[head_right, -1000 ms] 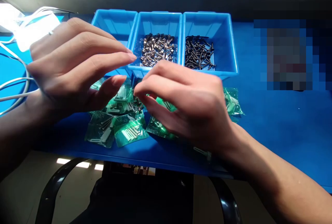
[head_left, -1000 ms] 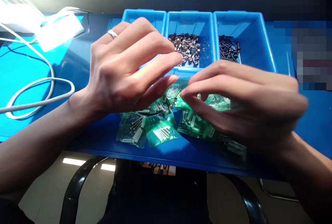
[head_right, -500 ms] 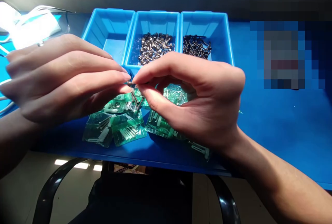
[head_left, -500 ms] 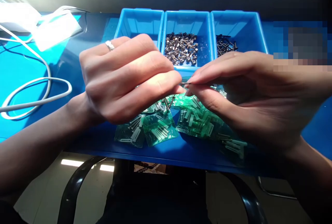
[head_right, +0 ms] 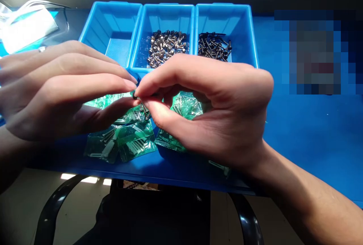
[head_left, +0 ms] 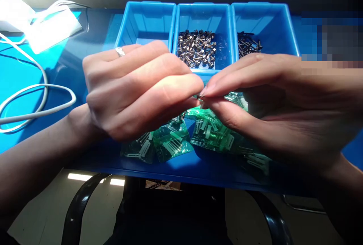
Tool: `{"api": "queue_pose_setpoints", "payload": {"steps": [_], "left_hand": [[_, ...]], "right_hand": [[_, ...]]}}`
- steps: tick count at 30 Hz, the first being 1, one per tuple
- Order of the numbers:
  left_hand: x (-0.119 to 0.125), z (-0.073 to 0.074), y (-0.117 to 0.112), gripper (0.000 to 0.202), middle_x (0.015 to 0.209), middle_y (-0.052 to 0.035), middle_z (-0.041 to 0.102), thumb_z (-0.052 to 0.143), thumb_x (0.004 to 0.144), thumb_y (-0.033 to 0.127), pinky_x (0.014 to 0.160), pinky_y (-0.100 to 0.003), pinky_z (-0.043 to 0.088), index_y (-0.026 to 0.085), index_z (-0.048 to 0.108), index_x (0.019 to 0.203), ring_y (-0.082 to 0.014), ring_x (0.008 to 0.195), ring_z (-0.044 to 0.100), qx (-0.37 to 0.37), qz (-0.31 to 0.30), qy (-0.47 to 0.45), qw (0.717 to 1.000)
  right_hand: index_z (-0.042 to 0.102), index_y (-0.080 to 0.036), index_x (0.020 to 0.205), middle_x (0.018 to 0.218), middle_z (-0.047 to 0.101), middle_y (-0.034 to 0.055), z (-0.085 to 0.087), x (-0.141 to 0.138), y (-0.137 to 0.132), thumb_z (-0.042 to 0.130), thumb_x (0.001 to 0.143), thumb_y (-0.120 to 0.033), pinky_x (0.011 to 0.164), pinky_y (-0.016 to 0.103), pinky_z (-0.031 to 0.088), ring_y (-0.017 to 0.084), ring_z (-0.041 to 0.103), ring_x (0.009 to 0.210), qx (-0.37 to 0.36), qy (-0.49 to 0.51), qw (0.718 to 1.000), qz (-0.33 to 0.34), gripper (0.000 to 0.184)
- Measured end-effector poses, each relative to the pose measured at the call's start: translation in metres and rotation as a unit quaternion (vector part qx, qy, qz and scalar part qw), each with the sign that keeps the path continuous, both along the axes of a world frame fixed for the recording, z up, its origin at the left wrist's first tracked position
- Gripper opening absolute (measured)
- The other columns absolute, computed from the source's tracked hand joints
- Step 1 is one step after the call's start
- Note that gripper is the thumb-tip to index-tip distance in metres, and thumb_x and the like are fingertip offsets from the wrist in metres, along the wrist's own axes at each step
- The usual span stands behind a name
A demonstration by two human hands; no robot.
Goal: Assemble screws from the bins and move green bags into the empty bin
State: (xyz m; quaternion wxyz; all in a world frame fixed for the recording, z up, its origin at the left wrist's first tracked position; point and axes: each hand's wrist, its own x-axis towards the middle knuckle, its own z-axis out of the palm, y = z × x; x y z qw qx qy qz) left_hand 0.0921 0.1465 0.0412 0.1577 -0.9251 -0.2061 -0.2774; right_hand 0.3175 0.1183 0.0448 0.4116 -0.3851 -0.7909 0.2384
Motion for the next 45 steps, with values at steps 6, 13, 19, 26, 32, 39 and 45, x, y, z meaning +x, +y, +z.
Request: {"api": "queue_pose_setpoints", "payload": {"steps": [6,13,19,26,32,39,45], "left_hand": [[0.007,-0.001,-0.005,0.023,0.094,-0.0036,0.068,0.059,0.086,0.033,0.064,-0.032,0.056,0.017,0.053,0.102,-0.0168,0.083,0.068,-0.007,-0.021,-0.010,1.000],[0.004,-0.005,0.001,0.025,0.088,-0.0049,0.069,0.062,0.081,0.033,0.055,-0.031,0.049,0.016,0.058,0.099,-0.0182,0.075,0.068,0.025,-0.037,-0.033,0.998],[0.005,-0.004,0.001,0.023,0.087,-0.0063,0.069,0.061,0.084,0.029,0.059,-0.032,0.055,0.015,0.059,0.102,-0.0177,0.074,0.068,0.033,-0.038,-0.021,0.999],[0.004,-0.005,0.001,0.026,0.087,-0.0039,0.070,0.060,0.087,0.033,0.059,-0.031,0.056,0.018,0.055,0.106,-0.0173,0.076,0.069,0.021,-0.022,-0.033,0.999],[0.005,-0.007,0.006,0.027,0.081,-0.0064,0.069,0.063,0.083,0.033,0.053,-0.032,0.053,0.012,0.059,0.100,-0.0190,0.070,0.069,0.050,-0.053,-0.066,0.995],[0.003,-0.005,0.001,0.029,0.084,-0.0068,0.069,0.055,0.090,0.039,0.059,-0.033,0.053,0.012,0.061,0.100,-0.0192,0.076,0.070,0.038,-0.032,-0.055,0.997],[0.006,-0.007,0.003,0.018,0.077,-0.0028,0.069,0.059,0.086,0.031,0.051,-0.030,0.050,0.015,0.062,0.094,-0.0157,0.065,0.068,0.073,-0.054,-0.082,0.993]], "right_hand": [[0.069,-0.028,0.087,0.085,0.071,-0.0054,0.001,0.000,-0.001,0.070,0.077,-0.017,0.065,0.029,0.060,0.013,0.067,0.078,-0.004,-0.013,1.000,0.017,0.015],[0.069,-0.027,0.088,0.087,0.071,-0.0032,0.001,0.000,-0.006,0.068,0.081,-0.021,0.066,0.030,0.059,0.015,0.067,0.080,-0.015,-0.037,0.999,-0.016,0.009],[0.066,-0.030,0.086,0.080,0.070,-0.0049,0.011,-0.006,-0.008,0.071,0.074,-0.007,0.062,0.031,0.060,0.013,0.066,0.072,0.003,-0.006,1.000,-0.021,0.026],[0.064,-0.028,0.086,0.078,0.070,-0.0032,0.014,-0.007,-0.007,0.069,0.077,-0.005,0.060,0.027,0.058,0.012,0.067,0.072,0.002,0.011,1.000,-0.008,0.025],[0.065,-0.029,0.086,0.079,0.070,-0.0037,0.012,-0.008,-0.007,0.071,0.074,-0.004,0.060,0.027,0.057,0.012,0.066,0.072,0.012,0.009,1.000,-0.010,0.028],[0.067,-0.037,0.092,0.079,0.069,-0.0062,0.012,-0.008,-0.008,0.067,0.078,-0.006,0.060,0.026,0.056,0.012,0.066,0.073,0.016,0.005,1.000,-0.016,0.034],[0.067,-0.036,0.087,0.078,0.069,-0.0059,0.014,-0.009,-0.009,0.067,0.077,-0.007,0.058,0.026,0.056,0.012,0.066,0.071,0.010,0.011,1.000,-0.015,0.031]]}}
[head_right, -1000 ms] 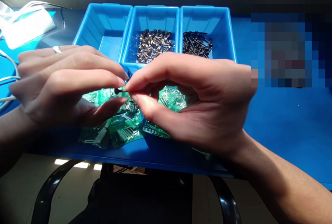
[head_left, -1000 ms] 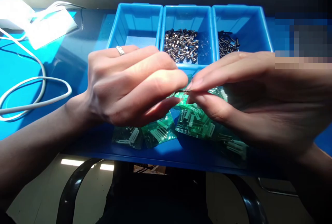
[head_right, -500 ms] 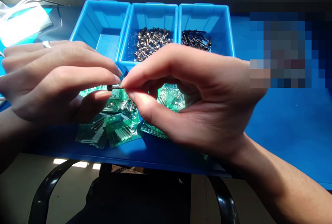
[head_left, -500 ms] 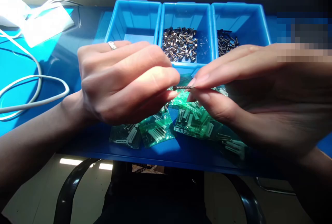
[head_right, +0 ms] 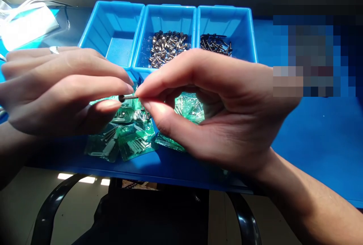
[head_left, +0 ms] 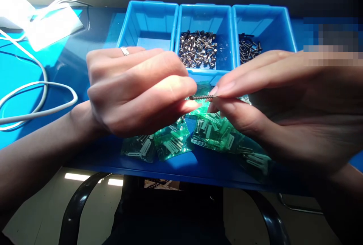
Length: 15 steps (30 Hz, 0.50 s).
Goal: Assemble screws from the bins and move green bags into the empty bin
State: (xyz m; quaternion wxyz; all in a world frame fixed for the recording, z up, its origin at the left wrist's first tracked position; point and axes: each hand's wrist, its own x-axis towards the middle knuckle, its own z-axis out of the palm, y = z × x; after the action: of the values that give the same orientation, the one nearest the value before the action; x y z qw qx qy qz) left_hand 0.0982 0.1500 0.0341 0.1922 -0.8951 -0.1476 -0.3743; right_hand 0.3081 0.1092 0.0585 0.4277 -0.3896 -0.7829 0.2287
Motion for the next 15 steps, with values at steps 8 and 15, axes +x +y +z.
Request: {"api": "queue_pose_setpoints", "payload": {"steps": [8,15], "left_hand": [[-0.0032,-0.0021,0.0037,0.023,0.082,-0.0047,0.070,0.062,0.085,0.030,0.054,-0.026,0.048,0.011,0.066,0.098,-0.0146,0.069,0.068,0.029,-0.014,0.012,0.999],[-0.0075,-0.0095,0.0050,0.032,0.091,-0.0033,0.071,0.066,0.082,0.031,0.055,-0.026,0.048,0.013,0.065,0.109,-0.0140,0.071,0.068,0.038,0.018,0.008,0.999]], "right_hand": [[0.065,-0.031,0.085,0.080,0.070,-0.0034,-0.0009,0.0030,0.0011,0.068,0.078,-0.009,0.056,0.026,0.055,0.012,0.066,0.071,-0.006,-0.002,1.000,-0.003,0.023],[0.066,-0.030,0.088,0.084,0.070,-0.0024,-0.0028,0.0031,-0.0024,0.068,0.079,-0.010,0.059,0.030,0.053,0.015,0.066,0.075,-0.006,0.022,1.000,-0.014,0.021]]}}
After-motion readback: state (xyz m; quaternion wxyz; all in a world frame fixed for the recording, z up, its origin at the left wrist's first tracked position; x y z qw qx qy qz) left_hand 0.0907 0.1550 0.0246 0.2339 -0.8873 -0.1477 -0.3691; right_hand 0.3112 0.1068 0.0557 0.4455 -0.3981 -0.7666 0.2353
